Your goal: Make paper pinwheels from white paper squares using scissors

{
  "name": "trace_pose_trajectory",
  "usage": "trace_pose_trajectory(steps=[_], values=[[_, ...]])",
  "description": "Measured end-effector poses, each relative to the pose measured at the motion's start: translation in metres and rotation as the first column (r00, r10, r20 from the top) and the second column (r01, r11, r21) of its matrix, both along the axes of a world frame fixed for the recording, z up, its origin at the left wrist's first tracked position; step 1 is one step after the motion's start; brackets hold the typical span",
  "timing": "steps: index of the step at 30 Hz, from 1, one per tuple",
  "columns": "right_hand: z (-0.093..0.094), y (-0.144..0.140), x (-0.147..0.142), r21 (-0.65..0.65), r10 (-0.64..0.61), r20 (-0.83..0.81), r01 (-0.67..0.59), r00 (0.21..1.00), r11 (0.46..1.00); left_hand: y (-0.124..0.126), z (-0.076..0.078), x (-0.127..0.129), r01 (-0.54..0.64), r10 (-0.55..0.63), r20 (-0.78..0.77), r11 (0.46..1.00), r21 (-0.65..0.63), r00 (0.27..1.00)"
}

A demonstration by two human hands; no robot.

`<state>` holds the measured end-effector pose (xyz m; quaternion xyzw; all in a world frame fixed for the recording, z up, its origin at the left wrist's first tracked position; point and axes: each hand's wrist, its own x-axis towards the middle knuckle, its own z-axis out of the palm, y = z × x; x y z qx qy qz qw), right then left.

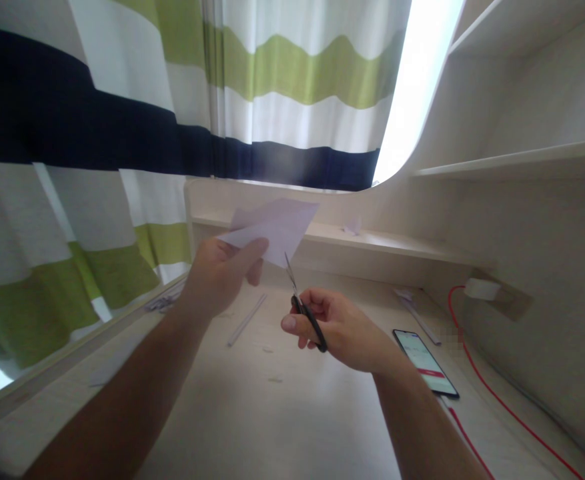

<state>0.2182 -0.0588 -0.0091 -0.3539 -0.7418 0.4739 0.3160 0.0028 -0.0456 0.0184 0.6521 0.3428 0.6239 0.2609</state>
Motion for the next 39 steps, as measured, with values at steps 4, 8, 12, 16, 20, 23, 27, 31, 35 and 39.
trace_pose_trajectory(steps=[4, 8, 12, 16, 20, 23, 27, 31, 35, 39], values=[[0.0017, -0.0010, -0.0012, 0.005, -0.008, -0.040, 0.008, 0.999, 1.000, -0.0013, -0.0009, 0.0012, 0.015, -0.015, -0.028, 1.000, 0.009, 0.999], [0.0034, -0.0015, -0.0028, -0.006, -0.015, -0.058, 0.014, 0.998, 1.000, -0.0030, -0.0007, 0.0013, 0.021, -0.021, -0.028, 1.000, 0.013, 0.999], [0.0021, -0.0016, -0.0023, -0.004, -0.016, -0.063, 0.015, 0.998, 1.000, -0.0029, -0.0005, 0.0020, 0.042, -0.042, -0.023, 0.999, 0.022, 0.999], [0.0014, -0.0022, -0.0019, -0.012, -0.023, -0.056, 0.022, 0.998, 1.000, -0.0021, -0.0009, 0.0019, 0.045, -0.045, -0.010, 0.999, 0.023, 0.999], [0.0033, -0.0024, -0.0029, -0.011, -0.025, -0.045, 0.025, 0.999, 1.000, -0.0023, -0.0016, 0.0023, 0.054, -0.054, -0.001, 0.998, 0.032, 0.999], [0.0041, -0.0019, -0.0033, 0.003, -0.034, -0.030, 0.034, 0.999, 0.999, -0.0029, -0.0014, 0.0029, 0.058, -0.058, 0.003, 0.998, 0.026, 0.998], [0.0032, -0.0014, -0.0029, 0.012, -0.041, -0.018, 0.042, 0.999, 0.999, -0.0030, -0.0006, 0.0034, 0.068, -0.068, 0.005, 0.998, 0.015, 0.998], [0.0016, -0.0011, -0.0010, 0.004, -0.034, -0.002, 0.034, 0.999, 0.999, -0.0018, -0.0008, 0.0041, 0.088, -0.088, 0.017, 0.996, 0.018, 0.996], [0.0014, -0.0002, 0.0002, -0.008, -0.025, -0.013, 0.025, 1.000, 1.000, -0.0017, -0.0020, 0.0038, 0.095, -0.096, 0.031, 0.995, 0.021, 0.995], [0.0025, 0.0002, -0.0010, -0.005, -0.031, -0.009, 0.031, 0.999, 1.000, -0.0025, -0.0021, 0.0034, 0.091, -0.092, 0.025, 0.995, 0.028, 0.995]])
